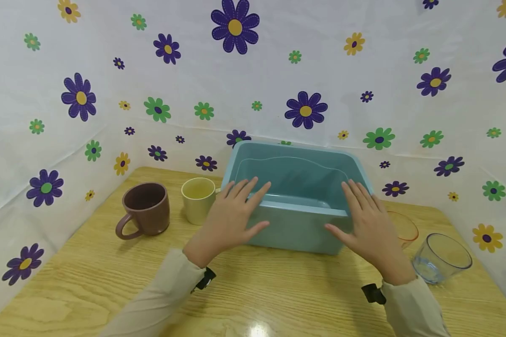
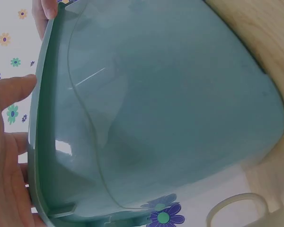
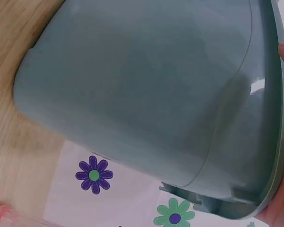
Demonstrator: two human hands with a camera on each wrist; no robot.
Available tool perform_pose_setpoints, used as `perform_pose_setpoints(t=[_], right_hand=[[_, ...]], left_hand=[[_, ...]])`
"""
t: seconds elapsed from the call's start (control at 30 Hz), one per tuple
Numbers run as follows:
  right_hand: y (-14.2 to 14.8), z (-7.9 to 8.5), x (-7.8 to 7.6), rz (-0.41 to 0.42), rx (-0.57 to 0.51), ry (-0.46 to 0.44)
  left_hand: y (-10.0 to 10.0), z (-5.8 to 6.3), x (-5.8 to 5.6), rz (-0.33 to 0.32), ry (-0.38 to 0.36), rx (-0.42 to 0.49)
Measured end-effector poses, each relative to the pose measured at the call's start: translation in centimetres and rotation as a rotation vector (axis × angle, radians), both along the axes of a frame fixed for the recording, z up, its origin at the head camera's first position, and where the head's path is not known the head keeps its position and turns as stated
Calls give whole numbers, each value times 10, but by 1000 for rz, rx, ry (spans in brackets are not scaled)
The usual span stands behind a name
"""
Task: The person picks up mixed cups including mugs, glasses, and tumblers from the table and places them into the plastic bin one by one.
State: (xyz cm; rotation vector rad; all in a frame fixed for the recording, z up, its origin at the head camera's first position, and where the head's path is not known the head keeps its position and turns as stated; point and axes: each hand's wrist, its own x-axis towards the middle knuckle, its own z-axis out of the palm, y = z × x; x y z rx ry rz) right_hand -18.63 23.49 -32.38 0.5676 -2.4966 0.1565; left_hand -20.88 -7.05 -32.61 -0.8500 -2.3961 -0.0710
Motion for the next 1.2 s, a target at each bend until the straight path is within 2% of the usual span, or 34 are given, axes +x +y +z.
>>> perform_pose_setpoints(t=[0.3, 0.57, 0.9, 1.2], right_hand=[[9, -6, 2, -3, -48, 23], [13, -9, 3, 14, -52, 55], [9, -14, 0, 102, -15, 199], [5, -16, -1, 128, -4, 199]], left_hand=[[3, -8, 0, -5, 103, 34], [5, -10, -2, 8, 124, 22], [6, -12, -3, 3, 140, 11], [6, -10, -4, -4, 143, 9]])
